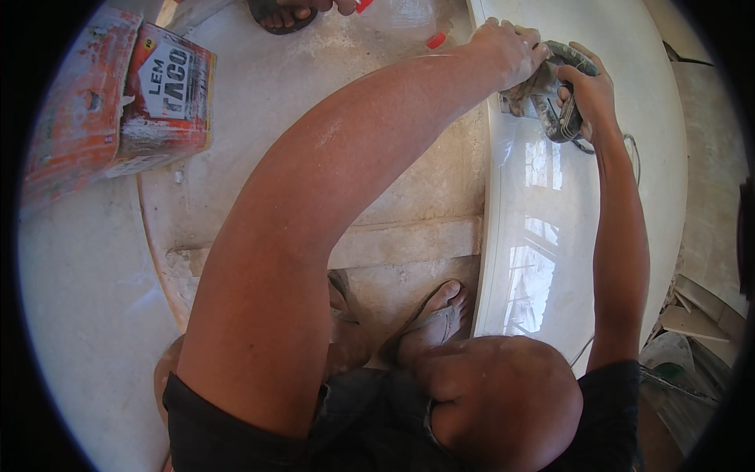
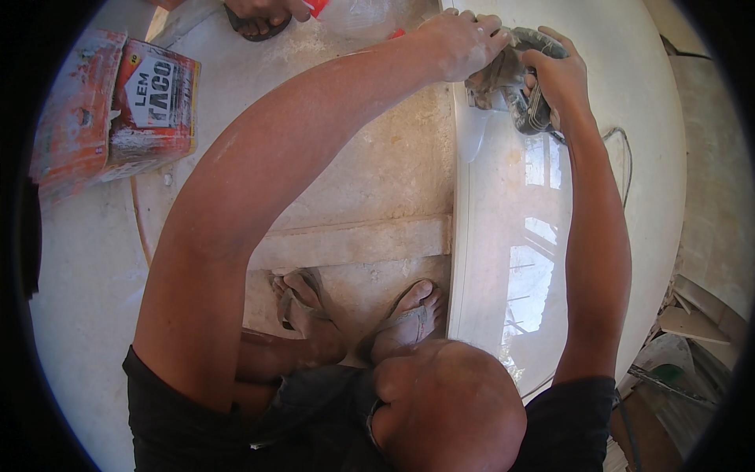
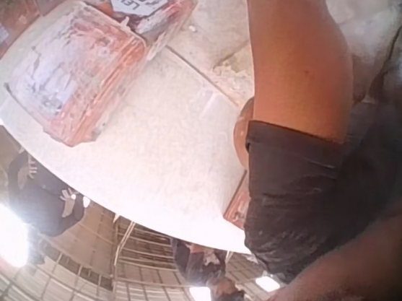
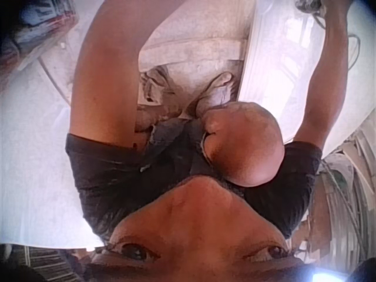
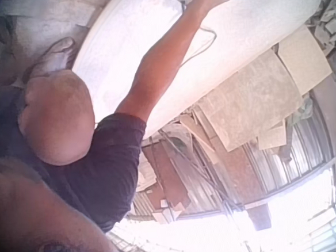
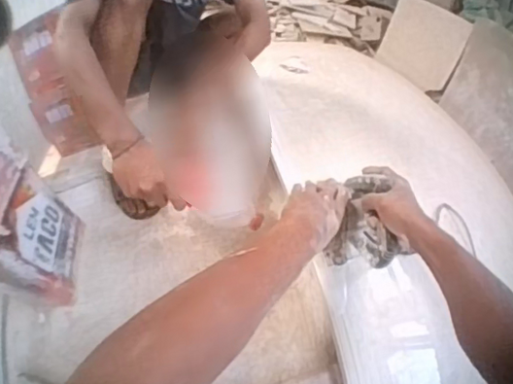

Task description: The person cuts a large tile slab using a power saw while another person pours water from a bottle onto the cutting line.

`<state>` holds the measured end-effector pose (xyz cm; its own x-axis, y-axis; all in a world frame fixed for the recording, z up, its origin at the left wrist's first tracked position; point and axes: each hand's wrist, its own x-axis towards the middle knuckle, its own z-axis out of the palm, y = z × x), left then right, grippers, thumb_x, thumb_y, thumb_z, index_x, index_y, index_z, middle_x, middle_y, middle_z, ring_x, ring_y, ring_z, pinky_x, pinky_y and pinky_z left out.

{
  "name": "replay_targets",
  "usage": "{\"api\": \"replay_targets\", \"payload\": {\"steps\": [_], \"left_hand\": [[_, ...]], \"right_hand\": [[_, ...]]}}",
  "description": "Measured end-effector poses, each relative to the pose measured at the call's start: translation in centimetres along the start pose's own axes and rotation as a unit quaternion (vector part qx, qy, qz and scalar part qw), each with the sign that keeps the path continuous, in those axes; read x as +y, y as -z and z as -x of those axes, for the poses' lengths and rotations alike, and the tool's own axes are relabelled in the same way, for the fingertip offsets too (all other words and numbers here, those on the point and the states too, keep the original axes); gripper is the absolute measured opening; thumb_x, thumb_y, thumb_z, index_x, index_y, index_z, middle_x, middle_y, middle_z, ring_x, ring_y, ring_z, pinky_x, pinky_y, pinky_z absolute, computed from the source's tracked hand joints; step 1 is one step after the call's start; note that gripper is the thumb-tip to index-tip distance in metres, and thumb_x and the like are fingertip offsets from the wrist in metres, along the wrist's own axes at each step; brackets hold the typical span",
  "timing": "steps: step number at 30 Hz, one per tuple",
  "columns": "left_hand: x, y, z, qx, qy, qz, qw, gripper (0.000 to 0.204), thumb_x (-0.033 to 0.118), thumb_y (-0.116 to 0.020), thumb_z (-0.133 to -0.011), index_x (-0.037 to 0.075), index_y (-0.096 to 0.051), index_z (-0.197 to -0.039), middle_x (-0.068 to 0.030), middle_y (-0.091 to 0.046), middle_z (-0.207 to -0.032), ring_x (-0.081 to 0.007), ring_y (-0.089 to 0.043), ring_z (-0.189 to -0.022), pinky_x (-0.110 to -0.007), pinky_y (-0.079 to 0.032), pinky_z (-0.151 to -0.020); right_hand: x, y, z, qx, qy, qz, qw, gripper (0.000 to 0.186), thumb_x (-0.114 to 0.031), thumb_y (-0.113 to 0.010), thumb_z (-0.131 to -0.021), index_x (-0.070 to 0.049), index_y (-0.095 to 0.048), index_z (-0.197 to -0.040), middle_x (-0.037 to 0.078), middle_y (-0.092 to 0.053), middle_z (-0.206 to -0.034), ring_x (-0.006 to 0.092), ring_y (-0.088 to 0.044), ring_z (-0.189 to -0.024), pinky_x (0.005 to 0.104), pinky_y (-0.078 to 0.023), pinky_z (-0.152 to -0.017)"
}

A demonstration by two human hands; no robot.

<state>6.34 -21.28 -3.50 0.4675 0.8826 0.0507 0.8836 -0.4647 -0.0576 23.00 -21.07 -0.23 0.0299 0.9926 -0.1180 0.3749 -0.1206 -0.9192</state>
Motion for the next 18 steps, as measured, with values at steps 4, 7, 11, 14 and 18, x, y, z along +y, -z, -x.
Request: {"api": "replay_targets", "payload": {"steps": [4, 7, 11, 14, 18], "left_hand": [[0.3, 0.4, 0.0, -0.011, 0.0, 0.018, 1.0, 0.057, 0.021, -0.064, -0.098, 0.02, -0.048, -0.152, -0.0059, -0.055, -0.144, -0.0274, -0.056, -0.134, -0.044, -0.046, -0.108], [0.3, 0.6, 0.2, -0.015, -0.007, 0.021, 1.0, 0.059, 0.022, -0.067, -0.096, 0.02, -0.049, -0.152, -0.0058, -0.055, -0.143, -0.0272, -0.056, -0.134, -0.044, -0.047, -0.107], [0.1, 1.3, 0.7, -0.015, -0.038, 0.006, 0.999, 0.08, 0.034, -0.077, -0.087, 0.01, -0.042, -0.155, -0.0124, -0.053, -0.141, -0.0312, -0.059, -0.128, -0.042, -0.052, -0.105], [0.2, 1.4, 0.8, -0.022, -0.037, 0.002, 0.999, 0.08, 0.033, -0.076, -0.088, 0.01, -0.041, -0.156, -0.012, -0.052, -0.143, -0.0309, -0.058, -0.129, -0.042, -0.051, -0.107], [0.5, 1.0, 0.8, -0.007, -0.026, 0.004, 1.0, 0.076, 0.031, -0.075, -0.089, 0.011, -0.043, -0.155, -0.0111, -0.052, -0.143, -0.0301, -0.057, -0.13, -0.041, -0.051, -0.108]], "right_hand": [[0.2, 0.2, 0.2, 0.001, 0.002, -0.002, 1.0, 0.059, 0.002, -0.068, -0.082, -0.002, -0.056, -0.14, 0.008, -0.066, -0.089, 0.0108, -0.056, -0.056, 0.0293, -0.049, -0.048], [0.1, 0.2, 0.5, 0.002, -0.002, -0.002, 1.0, 0.059, 0.002, -0.068, -0.082, -0.002, -0.056, -0.14, 0.008, -0.066, -0.09, 0.0108, -0.056, -0.055, 0.0293, -0.049, -0.048], [0.3, 0.4, 0.5, 0.002, 0.0, 0.0, 1.0, 0.058, 0.001, -0.069, -0.082, -0.002, -0.057, -0.139, 0.008, -0.067, -0.089, 0.0109, -0.056, -0.055, 0.0294, -0.05, -0.048], [0.1, 0.4, 0.7, 0.004, 0.001, 0.011, 1.0, 0.057, 0.0, -0.069, -0.082, -0.002, -0.058, -0.138, 0.008, -0.067, -0.088, 0.0109, -0.057, -0.056, 0.0294, -0.05, -0.049], [0.3, 0.5, 0.8, 0.004, 0.009, 0.013, 1.0, 0.057, -0.001, -0.07, -0.082, -0.003, -0.059, -0.137, 0.008, -0.067, -0.086, 0.0109, -0.057, -0.056, 0.0291, -0.051, -0.05]]}}
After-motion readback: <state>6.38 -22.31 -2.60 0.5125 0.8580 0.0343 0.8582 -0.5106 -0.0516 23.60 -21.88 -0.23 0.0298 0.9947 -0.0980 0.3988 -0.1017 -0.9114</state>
